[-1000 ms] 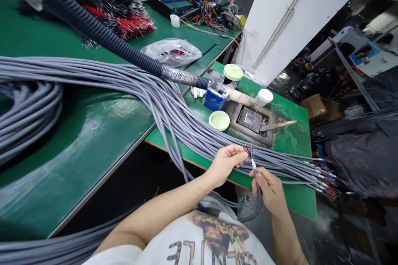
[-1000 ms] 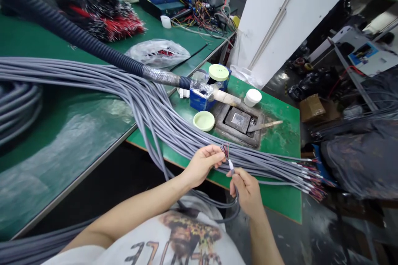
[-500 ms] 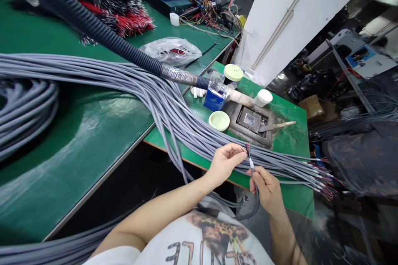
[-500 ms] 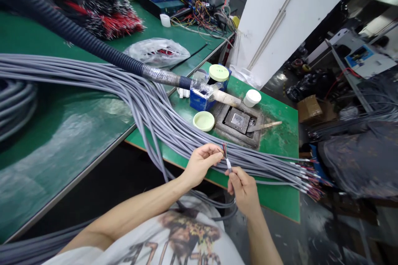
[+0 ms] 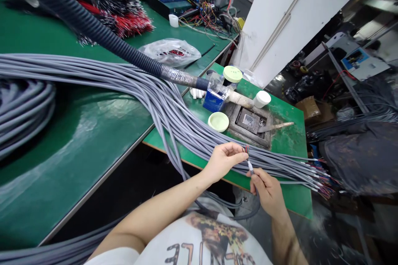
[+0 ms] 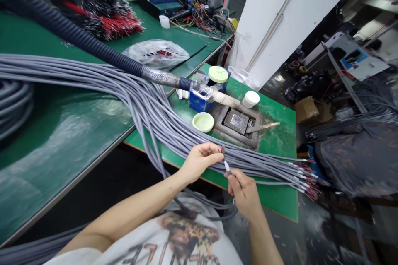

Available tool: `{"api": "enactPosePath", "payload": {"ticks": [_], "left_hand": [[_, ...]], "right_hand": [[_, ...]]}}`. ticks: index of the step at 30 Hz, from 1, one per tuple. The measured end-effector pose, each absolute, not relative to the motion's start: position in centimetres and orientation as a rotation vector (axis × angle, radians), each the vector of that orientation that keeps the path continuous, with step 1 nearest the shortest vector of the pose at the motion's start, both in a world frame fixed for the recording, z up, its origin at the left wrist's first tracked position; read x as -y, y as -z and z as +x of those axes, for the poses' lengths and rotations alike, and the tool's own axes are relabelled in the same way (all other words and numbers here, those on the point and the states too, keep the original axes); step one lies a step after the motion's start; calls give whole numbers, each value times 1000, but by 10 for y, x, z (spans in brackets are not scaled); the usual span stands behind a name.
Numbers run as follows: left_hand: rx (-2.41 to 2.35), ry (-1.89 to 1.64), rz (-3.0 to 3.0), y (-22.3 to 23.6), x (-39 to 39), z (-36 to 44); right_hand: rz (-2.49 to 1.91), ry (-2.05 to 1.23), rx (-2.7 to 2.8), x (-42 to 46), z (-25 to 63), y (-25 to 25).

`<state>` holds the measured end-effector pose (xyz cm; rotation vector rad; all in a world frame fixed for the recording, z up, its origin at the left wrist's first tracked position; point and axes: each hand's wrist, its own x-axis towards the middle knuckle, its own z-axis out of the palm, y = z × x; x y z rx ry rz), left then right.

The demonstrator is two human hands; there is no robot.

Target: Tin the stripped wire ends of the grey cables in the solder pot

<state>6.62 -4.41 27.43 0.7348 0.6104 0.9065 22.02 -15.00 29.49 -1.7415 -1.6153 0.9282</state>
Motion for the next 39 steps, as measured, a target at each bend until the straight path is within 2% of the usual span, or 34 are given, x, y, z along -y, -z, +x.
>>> {"api": "enactPosePath", "payload": {"ticks": [6,14,22,28,31,34,39], "left_hand": [[-592,-921,752,-277,44,66],[-671,-1065,899,-260,65,75],[-605,-1055,708,-264,68,76],[-660,-1135,800,-267,58,63],[-695,-1101,1012,-261,51,48],[-780,-1142,1494,-252,47,33],[-738,-1096,2081,-234,48,28]], "right_hand": [[-1756,-934,1577,150,219,-297],[-1678,-1002,1259,135,210,-292],[-1617,-726,1353,109,200,-295],[-1557,-527,1658,85,193,-317],[-1565,-449,1797,58,196,-330],[-1562,-395,1939,21,200,-334],[-1621,-298,2222,-36,192,-319]]}}
